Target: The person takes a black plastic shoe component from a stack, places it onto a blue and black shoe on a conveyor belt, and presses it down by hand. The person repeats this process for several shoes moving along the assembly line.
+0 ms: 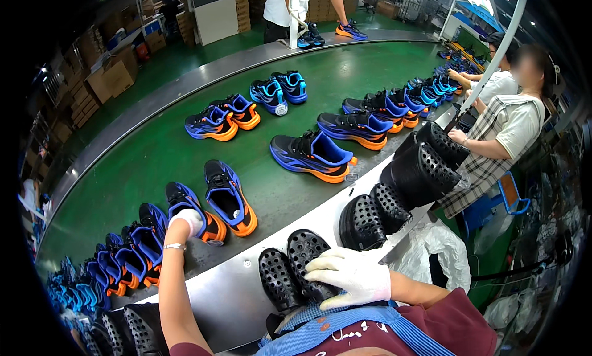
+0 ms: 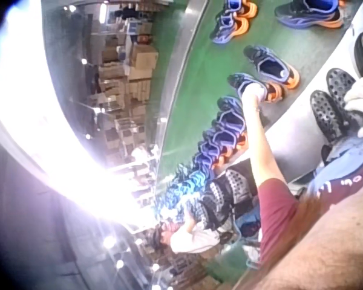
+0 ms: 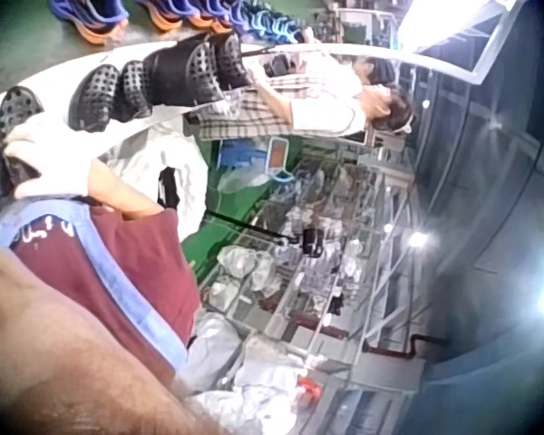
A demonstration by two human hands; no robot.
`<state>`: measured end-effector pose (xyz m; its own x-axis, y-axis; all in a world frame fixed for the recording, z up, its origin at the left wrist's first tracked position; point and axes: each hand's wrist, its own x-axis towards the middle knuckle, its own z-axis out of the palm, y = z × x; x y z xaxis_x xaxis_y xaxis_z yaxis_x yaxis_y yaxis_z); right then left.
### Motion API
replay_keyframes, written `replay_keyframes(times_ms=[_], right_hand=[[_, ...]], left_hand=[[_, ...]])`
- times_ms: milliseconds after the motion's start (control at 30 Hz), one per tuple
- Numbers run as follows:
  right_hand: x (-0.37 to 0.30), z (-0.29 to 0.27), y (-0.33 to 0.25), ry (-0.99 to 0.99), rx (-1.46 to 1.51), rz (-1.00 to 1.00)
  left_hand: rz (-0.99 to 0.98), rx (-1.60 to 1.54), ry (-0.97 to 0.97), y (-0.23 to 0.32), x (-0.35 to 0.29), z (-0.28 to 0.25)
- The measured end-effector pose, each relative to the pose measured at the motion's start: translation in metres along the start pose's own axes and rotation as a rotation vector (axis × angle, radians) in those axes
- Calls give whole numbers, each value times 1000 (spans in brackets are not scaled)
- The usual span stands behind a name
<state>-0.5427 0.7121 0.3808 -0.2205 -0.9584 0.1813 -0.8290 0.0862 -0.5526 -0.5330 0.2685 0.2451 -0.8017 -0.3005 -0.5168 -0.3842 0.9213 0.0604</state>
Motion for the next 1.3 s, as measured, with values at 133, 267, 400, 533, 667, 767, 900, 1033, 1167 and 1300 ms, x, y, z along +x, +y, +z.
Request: replay_keyframes(times_ms=[133, 267, 400, 533, 667, 767, 900, 1033, 1167, 1300], right_hand=[[-2, -13, -7, -41, -19, 58], [-8, -16, -9, -60, -19, 128], [-11, -14, -12, -43, -56, 103], [-14, -13, -9, -35, -113, 88], [-15, -19, -9, -15, -103, 96], [-8, -26, -17, -22, -20, 97], [0, -48, -19, 72, -30, 38], [16, -64, -17, 153, -128, 91], [58, -58, -5, 155, -181, -21], [99, -45, -12, 81, -80, -212]], left_hand=[[370, -168, 701, 16, -81, -15], [86, -87, 678, 38, -101, 23], [-32, -54, 711, 21, -103, 43], [-29, 10, 941, 46, -105, 37], [246, -306, 826, 91, -104, 21], [294, -436, 702, 90, -89, 39], [247, -348, 675, 89, -69, 49], [324, -451, 707, 94, -84, 37], [381, -1108, 646, 100, -132, -5], [892, -1969, -85, 113, -150, 10]])
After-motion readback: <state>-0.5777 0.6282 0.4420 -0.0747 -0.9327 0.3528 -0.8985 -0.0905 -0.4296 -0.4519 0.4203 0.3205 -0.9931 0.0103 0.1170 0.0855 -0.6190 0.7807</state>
